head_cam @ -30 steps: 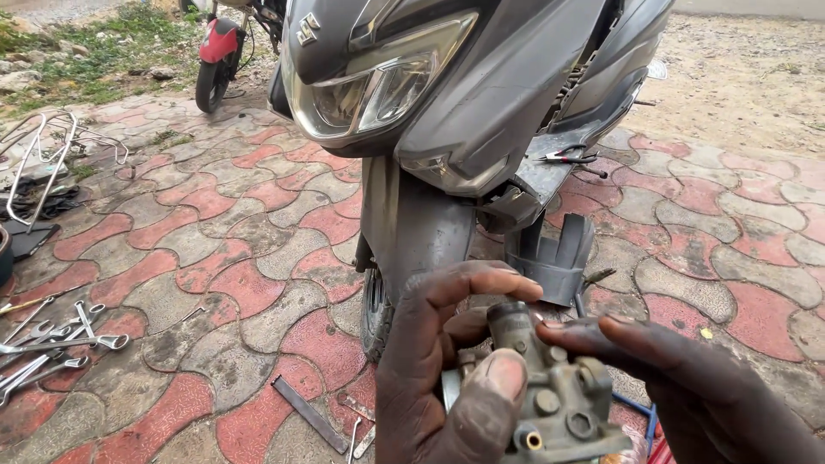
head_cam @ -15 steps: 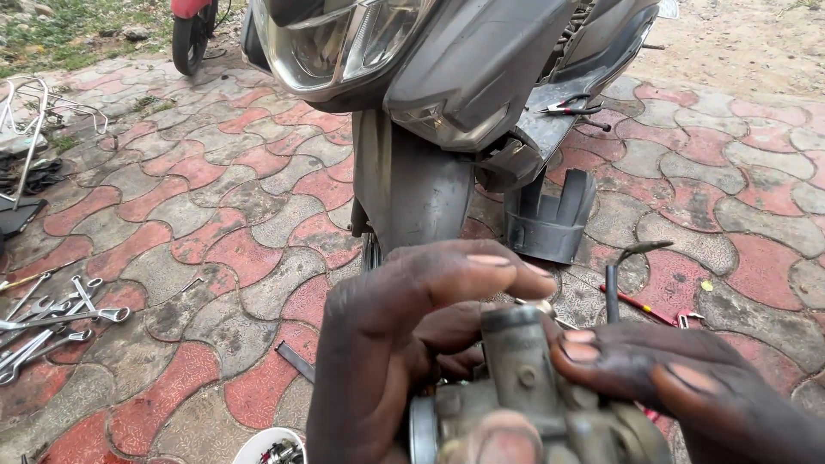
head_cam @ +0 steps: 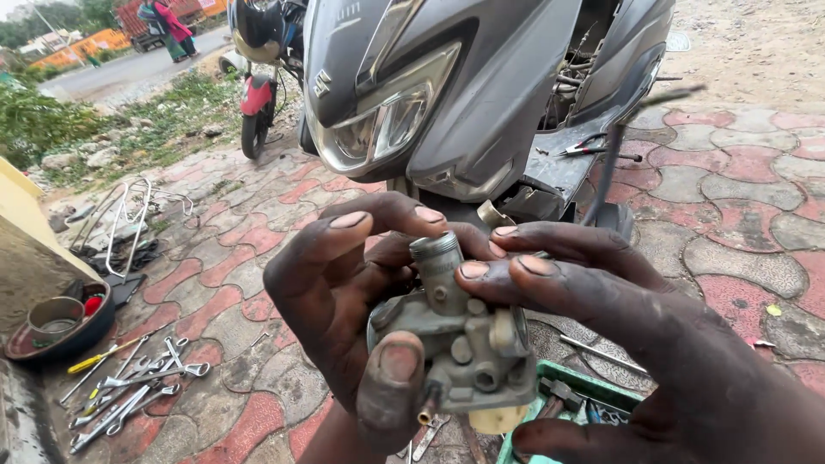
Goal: Disassembling and cleaning a motorcycle carburetor using tools and solvent.
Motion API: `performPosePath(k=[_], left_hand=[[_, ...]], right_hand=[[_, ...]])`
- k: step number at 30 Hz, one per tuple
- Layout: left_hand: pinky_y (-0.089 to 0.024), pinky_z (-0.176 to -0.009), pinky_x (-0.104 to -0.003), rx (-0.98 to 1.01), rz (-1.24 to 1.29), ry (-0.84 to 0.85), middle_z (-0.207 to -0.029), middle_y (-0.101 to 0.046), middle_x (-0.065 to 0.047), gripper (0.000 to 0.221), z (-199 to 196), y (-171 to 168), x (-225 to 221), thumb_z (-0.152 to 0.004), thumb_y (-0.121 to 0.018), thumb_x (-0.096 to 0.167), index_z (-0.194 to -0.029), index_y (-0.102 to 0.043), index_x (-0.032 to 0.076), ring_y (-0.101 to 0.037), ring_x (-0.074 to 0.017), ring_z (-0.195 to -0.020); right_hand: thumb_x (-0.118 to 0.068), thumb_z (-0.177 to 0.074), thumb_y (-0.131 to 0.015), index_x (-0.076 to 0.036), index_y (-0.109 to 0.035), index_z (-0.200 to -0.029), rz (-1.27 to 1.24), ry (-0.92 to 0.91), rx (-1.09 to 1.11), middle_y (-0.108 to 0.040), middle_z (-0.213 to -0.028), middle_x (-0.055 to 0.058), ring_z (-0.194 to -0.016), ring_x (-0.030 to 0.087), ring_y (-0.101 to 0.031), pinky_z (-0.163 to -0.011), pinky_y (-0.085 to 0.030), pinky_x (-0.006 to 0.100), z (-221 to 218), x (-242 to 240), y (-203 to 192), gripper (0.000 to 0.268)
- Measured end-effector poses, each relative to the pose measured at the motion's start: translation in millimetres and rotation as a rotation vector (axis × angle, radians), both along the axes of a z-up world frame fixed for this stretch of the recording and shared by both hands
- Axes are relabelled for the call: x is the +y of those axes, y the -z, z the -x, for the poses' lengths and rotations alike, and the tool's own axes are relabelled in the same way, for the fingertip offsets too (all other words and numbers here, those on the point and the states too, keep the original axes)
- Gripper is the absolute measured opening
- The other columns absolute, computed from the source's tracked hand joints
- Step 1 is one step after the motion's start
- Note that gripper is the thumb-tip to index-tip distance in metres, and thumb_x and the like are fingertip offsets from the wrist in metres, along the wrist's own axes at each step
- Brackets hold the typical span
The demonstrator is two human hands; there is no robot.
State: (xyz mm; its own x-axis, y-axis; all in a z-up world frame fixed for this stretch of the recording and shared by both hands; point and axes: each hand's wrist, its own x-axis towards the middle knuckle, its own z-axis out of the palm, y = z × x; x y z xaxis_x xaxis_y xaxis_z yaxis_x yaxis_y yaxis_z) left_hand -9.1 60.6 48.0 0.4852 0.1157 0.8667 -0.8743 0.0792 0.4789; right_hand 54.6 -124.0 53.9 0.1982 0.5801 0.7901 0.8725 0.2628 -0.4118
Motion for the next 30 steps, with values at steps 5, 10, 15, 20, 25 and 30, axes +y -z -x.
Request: performPosePath(k=[5, 10, 15, 20, 25, 30], left_hand=[[-0.06, -0.084, -0.044, -0.011, 0.14, 0.015, -0.123, -0.05, -0.02, 0.06, 11, -9, -9, -0.108, -0.075, 0.04, -0.147, -0.037, 0.016, -0.065, -0.0358, -0.102], [-0.059, -0.084, -0.043, -0.031, 0.128, 0.0, -0.122, -0.051, -0.023, 0.061, 14, -19, -9, -0.107, -0.075, 0.039, -0.146, -0.036, 0.013, -0.065, -0.0342, -0.099], [-0.059, -0.084, -0.04, -0.023, 0.102, -0.009, -0.123, -0.052, -0.024, 0.062, 23, -27, -14, -0.108, -0.072, 0.039, -0.147, -0.033, 0.01, -0.064, -0.0319, -0.1], [-0.06, -0.083, -0.042, -0.012, 0.071, -0.025, -0.121, -0.051, -0.023, 0.063, 31, -35, -17, -0.106, -0.071, 0.039, -0.148, -0.032, 0.012, -0.065, -0.031, -0.097], [-0.06, -0.086, -0.041, -0.049, 0.07, -0.014, -0.122, -0.052, -0.023, 0.06, 29, -28, -14, -0.109, -0.071, 0.038, -0.147, -0.034, 0.01, -0.066, -0.0302, -0.1], [-0.058, -0.081, -0.041, -0.028, 0.099, -0.027, -0.121, -0.052, -0.025, 0.065, 28, -27, -15, -0.106, -0.071, 0.038, -0.15, -0.033, 0.01, -0.065, -0.0309, -0.097]], right_hand=[[-0.03, -0.075, -0.088, -0.023, -0.045, -0.149, -0.068, 0.103, 0.032, -0.064, -0.145, 0.004, -0.149, 0.031, -0.049, -0.114, -0.043, 0.05, 26, 2, -18, 0.086], [-0.023, -0.08, -0.084, -0.02, -0.04, -0.154, -0.115, -0.033, 0.048, -0.06, -0.148, 0.007, -0.153, 0.034, -0.045, -0.117, -0.045, 0.052, 24, -3, -22, 0.087], [-0.017, -0.082, -0.082, -0.018, -0.037, -0.155, -0.124, 0.002, 0.042, -0.063, -0.146, 0.009, -0.156, 0.034, -0.044, -0.122, -0.042, 0.052, 32, -6, -22, 0.085], [-0.014, -0.089, -0.074, -0.012, -0.042, -0.152, -0.131, -0.075, 0.092, -0.064, -0.145, 0.015, -0.156, 0.036, -0.045, -0.118, -0.046, 0.053, 30, -12, -24, 0.071], [-0.02, -0.089, -0.075, -0.012, -0.042, -0.152, -0.16, -0.15, 0.132, -0.062, -0.145, 0.019, -0.151, 0.038, -0.052, -0.123, -0.04, 0.056, 32, -15, -27, 0.071], [-0.024, -0.086, -0.081, -0.011, -0.045, -0.152, -0.175, -0.157, 0.112, -0.061, -0.147, 0.02, -0.151, 0.036, -0.054, -0.13, -0.042, 0.057, 32, -14, -23, 0.076]])
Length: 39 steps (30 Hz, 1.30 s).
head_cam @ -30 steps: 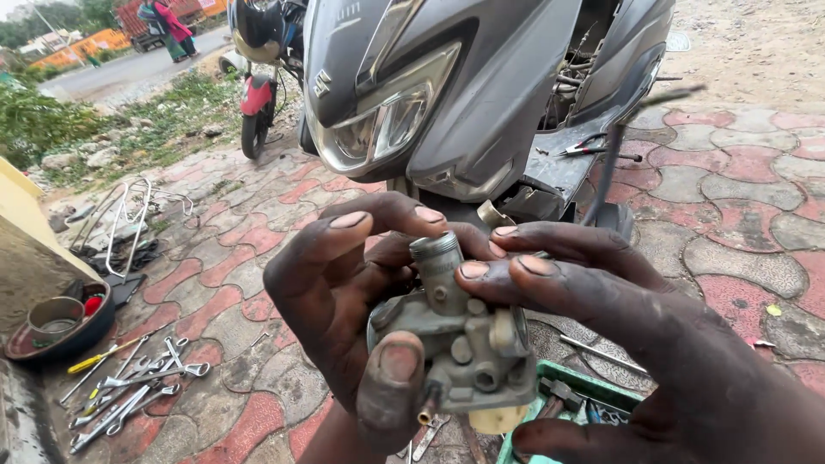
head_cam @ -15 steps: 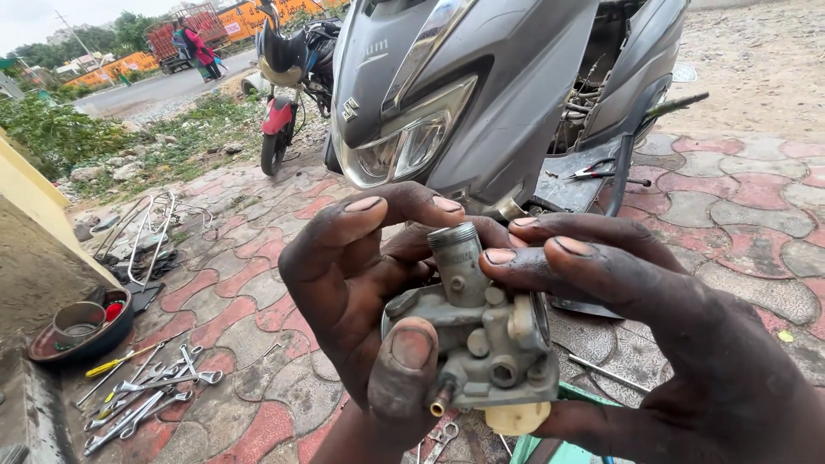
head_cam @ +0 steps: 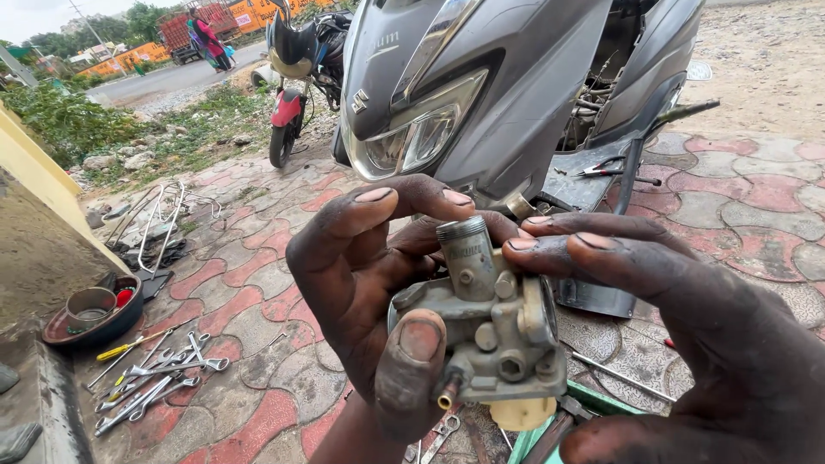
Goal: Disassembling and cleaning a motorcycle carburetor using tools and solvent.
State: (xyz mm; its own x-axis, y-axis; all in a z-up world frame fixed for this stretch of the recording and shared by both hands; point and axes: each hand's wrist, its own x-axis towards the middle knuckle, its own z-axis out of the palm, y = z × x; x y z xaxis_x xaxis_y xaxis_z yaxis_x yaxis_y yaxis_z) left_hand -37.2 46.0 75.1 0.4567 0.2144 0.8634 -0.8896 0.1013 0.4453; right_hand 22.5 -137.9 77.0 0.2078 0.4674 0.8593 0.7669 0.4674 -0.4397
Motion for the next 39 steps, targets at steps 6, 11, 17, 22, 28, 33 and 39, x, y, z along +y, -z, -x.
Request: performPosePath(k=[6, 11, 17, 22, 28, 33, 39], left_hand=[[-0.06, -0.089, -0.039, -0.011, -0.07, -0.031, -0.124, -0.053, -0.023, 0.058, -1, 7, 4, -0.109, -0.07, 0.037, -0.146, -0.034, 0.011, -0.066, -0.0293, -0.1], [-0.061, -0.086, -0.04, 0.009, -0.054, 0.028, -0.123, -0.052, -0.022, 0.057, 0, 5, 2, -0.109, -0.071, 0.035, -0.145, -0.033, 0.011, -0.066, -0.03, -0.1], [-0.06, -0.086, -0.041, 0.002, -0.054, 0.008, -0.123, -0.052, -0.023, 0.058, -4, 5, 2, -0.108, -0.071, 0.036, -0.145, -0.033, 0.011, -0.066, -0.0304, -0.099], [-0.059, -0.088, -0.041, 0.01, -0.063, -0.019, -0.125, -0.052, -0.024, 0.058, -6, 11, 6, -0.11, -0.071, 0.036, -0.147, -0.034, 0.01, -0.066, -0.0303, -0.1], [-0.059, -0.086, -0.042, 0.0, -0.073, -0.04, -0.123, -0.054, -0.024, 0.058, -6, 11, 7, -0.11, -0.071, 0.037, -0.145, -0.034, 0.011, -0.066, -0.0303, -0.097], [-0.059, -0.085, -0.042, -0.005, -0.072, -0.054, -0.123, -0.054, -0.024, 0.058, -5, 14, 7, -0.109, -0.071, 0.038, -0.145, -0.034, 0.01, -0.066, -0.0303, -0.097], [-0.06, -0.088, -0.042, -0.01, -0.083, -0.051, -0.125, -0.054, -0.024, 0.058, -4, 13, 9, -0.11, -0.071, 0.037, -0.146, -0.034, 0.011, -0.066, -0.0307, -0.098]], right_hand=[[-0.03, -0.081, -0.082, -0.012, -0.05, -0.152, 0.014, 0.122, -0.021, -0.064, -0.142, 0.015, -0.148, 0.031, -0.056, -0.133, -0.045, 0.052, -1, 2, 6, 0.08], [-0.025, -0.081, -0.082, -0.009, -0.047, -0.154, -0.013, 0.081, -0.044, -0.063, -0.144, 0.013, -0.148, 0.031, -0.055, -0.129, -0.046, 0.051, -11, 4, 12, 0.082], [-0.025, -0.081, -0.08, -0.009, -0.044, -0.153, 0.049, 0.077, -0.049, -0.062, -0.145, 0.017, -0.15, 0.034, -0.053, -0.13, -0.042, 0.053, -18, -2, 12, 0.082], [-0.031, -0.08, -0.08, -0.01, -0.046, -0.153, 0.016, 0.127, -0.046, -0.064, -0.144, 0.014, -0.147, 0.032, -0.057, -0.131, -0.045, 0.051, -9, 1, 10, 0.083], [-0.03, -0.074, -0.087, -0.009, -0.045, -0.148, 0.039, 0.188, -0.134, -0.064, -0.144, 0.013, -0.146, 0.032, -0.06, -0.125, -0.05, 0.049, -13, 1, 11, 0.088], [-0.023, -0.077, -0.083, -0.007, -0.043, -0.148, 0.058, 0.14, -0.123, -0.061, -0.146, 0.014, -0.146, 0.032, -0.056, -0.125, -0.048, 0.05, -17, 0, 12, 0.083], [-0.024, -0.082, -0.077, -0.006, -0.044, -0.149, 0.066, 0.085, -0.027, -0.062, -0.145, 0.016, -0.148, 0.033, -0.054, -0.126, -0.046, 0.051, -11, 0, 12, 0.077]])
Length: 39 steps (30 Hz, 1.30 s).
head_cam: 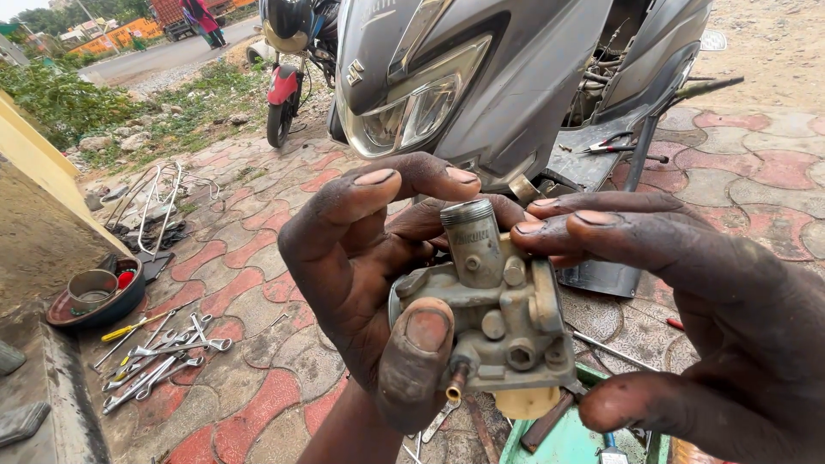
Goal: Disassembling and cleaning a motorcycle carburetor using tools and solvent.
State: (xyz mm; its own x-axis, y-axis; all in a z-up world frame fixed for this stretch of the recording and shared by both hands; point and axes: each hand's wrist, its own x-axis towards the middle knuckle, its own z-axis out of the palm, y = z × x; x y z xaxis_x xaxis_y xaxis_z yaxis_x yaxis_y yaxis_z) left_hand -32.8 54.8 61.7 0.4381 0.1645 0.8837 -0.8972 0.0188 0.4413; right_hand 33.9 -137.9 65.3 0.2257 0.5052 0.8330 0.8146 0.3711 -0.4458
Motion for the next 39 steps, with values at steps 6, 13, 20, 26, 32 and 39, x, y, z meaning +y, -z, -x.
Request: performPosePath(k=[6, 13, 20, 26, 32, 39], left_hand=[[-0.06, -0.087, -0.044, 0.018, 0.028, 0.011, -0.124, -0.054, -0.025, 0.06, 2, -4, -4, -0.107, -0.073, 0.038, -0.144, -0.033, 0.011, -0.067, -0.0322, -0.097], [-0.061, -0.086, -0.043, 0.018, 0.039, -0.011, -0.123, -0.054, -0.024, 0.06, 2, -4, -5, -0.108, -0.074, 0.039, -0.143, -0.034, 0.01, -0.068, -0.0328, -0.098], [-0.061, -0.088, -0.042, -0.022, 0.034, 0.017, -0.124, -0.055, -0.024, 0.059, 0, -1, -5, -0.109, -0.076, 0.035, -0.144, -0.036, 0.011, -0.068, -0.0324, -0.099], [-0.063, -0.093, -0.042, -0.093, 0.004, -0.042, -0.127, -0.055, -0.022, 0.053, -3, 13, -1, -0.114, -0.077, 0.034, -0.144, -0.04, 0.01, -0.067, -0.0302, -0.101], [-0.064, -0.088, -0.045, -0.029, 0.046, -0.045, -0.122, -0.053, -0.023, 0.06, 6, -11, -12, -0.108, -0.073, 0.038, -0.145, -0.033, 0.01, -0.069, -0.0312, -0.093], [-0.064, -0.088, -0.045, -0.052, 0.02, -0.032, -0.122, -0.052, -0.022, 0.057, 6, -9, -11, -0.112, -0.072, 0.034, -0.147, -0.033, 0.012, -0.069, -0.0306, -0.094]], right_hand=[[-0.034, -0.075, -0.083, -0.01, -0.049, -0.151, -0.039, 0.106, -0.058, -0.066, -0.139, 0.012, -0.143, 0.029, -0.06, -0.123, -0.049, 0.047, 3, 3, 0, 0.087], [-0.028, -0.075, -0.087, -0.012, -0.046, -0.147, -0.011, 0.108, -0.127, -0.065, -0.143, 0.013, -0.144, 0.032, -0.062, -0.12, -0.049, 0.05, -1, 3, -2, 0.084], [-0.018, -0.081, -0.08, -0.009, -0.043, -0.147, 0.032, 0.069, -0.138, -0.061, -0.143, 0.015, -0.144, 0.033, -0.056, -0.118, -0.047, 0.05, -9, -2, -2, 0.077], [-0.02, -0.081, -0.082, -0.011, -0.043, -0.149, 0.015, 0.087, -0.143, -0.063, -0.144, 0.013, -0.145, 0.032, -0.059, -0.12, -0.048, 0.05, -8, -3, -1, 0.079], [-0.034, -0.075, -0.088, -0.013, -0.05, -0.149, -0.046, 0.144, -0.144, -0.063, -0.145, 0.011, -0.141, 0.03, -0.062, -0.118, -0.05, 0.048, 6, 2, -5, 0.086], [-0.028, -0.078, -0.084, -0.013, -0.045, -0.146, -0.022, 0.118, -0.128, -0.063, -0.142, 0.014, -0.144, 0.033, -0.06, -0.119, -0.05, 0.051, 6, 1, -7, 0.08]])
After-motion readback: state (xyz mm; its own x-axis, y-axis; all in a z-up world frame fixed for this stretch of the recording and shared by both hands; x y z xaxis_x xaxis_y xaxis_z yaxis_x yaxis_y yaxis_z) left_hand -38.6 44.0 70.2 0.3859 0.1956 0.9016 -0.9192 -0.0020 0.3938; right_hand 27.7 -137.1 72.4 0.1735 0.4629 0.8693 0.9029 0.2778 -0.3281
